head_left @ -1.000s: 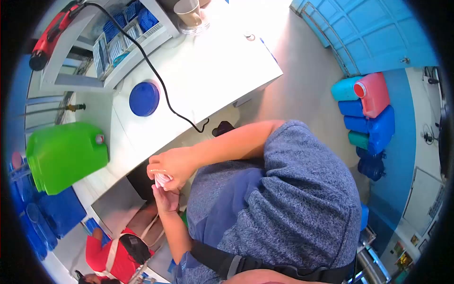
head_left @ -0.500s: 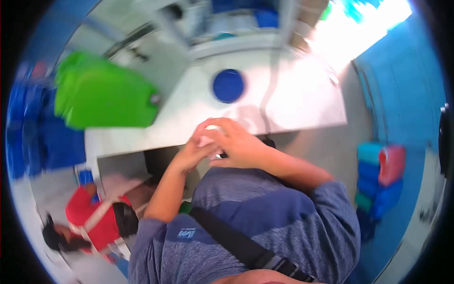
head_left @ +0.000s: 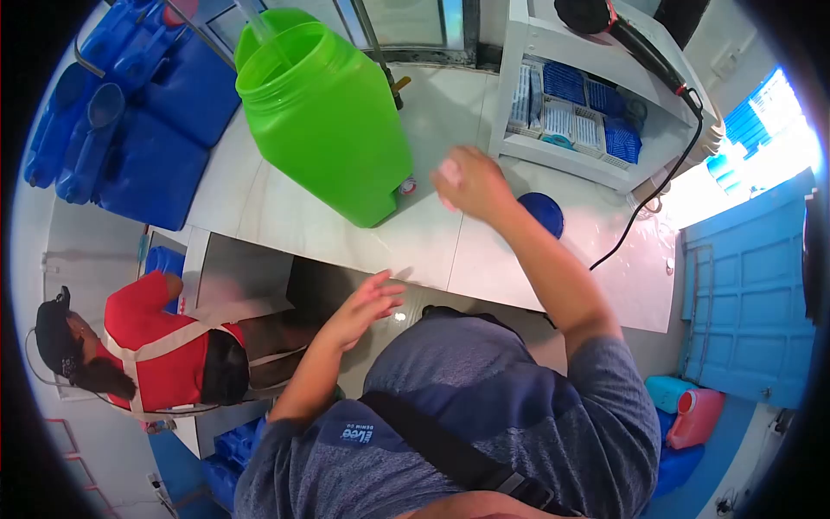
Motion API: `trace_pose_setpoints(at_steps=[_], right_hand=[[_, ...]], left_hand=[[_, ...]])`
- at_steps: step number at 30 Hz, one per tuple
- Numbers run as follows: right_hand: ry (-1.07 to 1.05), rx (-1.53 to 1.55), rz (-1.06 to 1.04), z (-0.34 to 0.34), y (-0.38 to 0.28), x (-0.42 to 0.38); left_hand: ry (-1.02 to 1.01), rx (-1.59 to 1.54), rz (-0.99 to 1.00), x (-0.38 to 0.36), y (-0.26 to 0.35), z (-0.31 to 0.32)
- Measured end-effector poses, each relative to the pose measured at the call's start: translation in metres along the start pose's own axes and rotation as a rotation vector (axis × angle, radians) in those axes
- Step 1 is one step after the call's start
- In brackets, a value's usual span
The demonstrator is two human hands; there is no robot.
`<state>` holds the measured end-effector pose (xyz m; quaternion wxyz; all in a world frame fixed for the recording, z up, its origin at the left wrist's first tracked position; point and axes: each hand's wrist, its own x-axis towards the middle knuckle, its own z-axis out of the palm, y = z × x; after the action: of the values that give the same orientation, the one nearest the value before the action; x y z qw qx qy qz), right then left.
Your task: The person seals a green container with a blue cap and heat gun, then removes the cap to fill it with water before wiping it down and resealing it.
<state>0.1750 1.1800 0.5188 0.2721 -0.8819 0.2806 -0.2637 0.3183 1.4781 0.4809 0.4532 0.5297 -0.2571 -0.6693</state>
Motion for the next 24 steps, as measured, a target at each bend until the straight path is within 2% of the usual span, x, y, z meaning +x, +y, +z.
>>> trace_pose_setpoints(at_steps=[2,3,5,6,9,12,16,18,19,21,22,23,24], right_hand=[[0.105,-0.007,-0.082,0.021,0.013,0.052],[0.13,-0.062,-0.072,0.034,0.02,0.076],[0.102,-0.192,-0.004,0.057,0.03,0.12],[0.051,-0.264,0.049,0.064,0.032,0.138],[0.083,-0.397,0.047,0.077,0.033,0.165],[0.022,-0.454,0.059,0.082,0.035,0.177],[0.048,-0.444,0.112,0.091,0.042,0.181],[0.032,-0.218,0.234,0.094,0.049,0.184],[0.043,-0.226,0.246,0.096,0.052,0.189],[0.179,0.23,0.128,0.1,0.057,0.196],[0.141,0.363,0.178,0.081,0.039,0.187],[0.132,0.361,0.182,0.081,0.041,0.183],[0.207,0.414,0.092,0.08,0.043,0.178]], left_hand=[[0.223,-0.022,0.036,-0.025,-0.022,-0.025],[0.205,-0.013,0.031,-0.036,-0.031,-0.036],[0.428,-0.084,-0.04,-0.056,-0.048,-0.053],[0.409,-0.072,-0.043,-0.065,-0.054,-0.058],[0.52,-0.205,-0.055,-0.09,-0.069,-0.075],[0.511,-0.266,-0.027,-0.104,-0.083,-0.083],[0.524,-0.296,-0.055,-0.104,-0.077,-0.088],[0.493,-0.296,-0.072,-0.097,-0.069,-0.095],[0.478,-0.288,-0.075,-0.092,-0.064,-0.099],[0.472,-0.25,-0.055,-0.08,-0.056,-0.101],[0.469,-0.256,-0.058,-0.073,-0.053,-0.103],[0.446,-0.197,0.001,-0.067,-0.047,-0.107],[0.421,-0.135,0.059,-0.06,-0.041,-0.11]])
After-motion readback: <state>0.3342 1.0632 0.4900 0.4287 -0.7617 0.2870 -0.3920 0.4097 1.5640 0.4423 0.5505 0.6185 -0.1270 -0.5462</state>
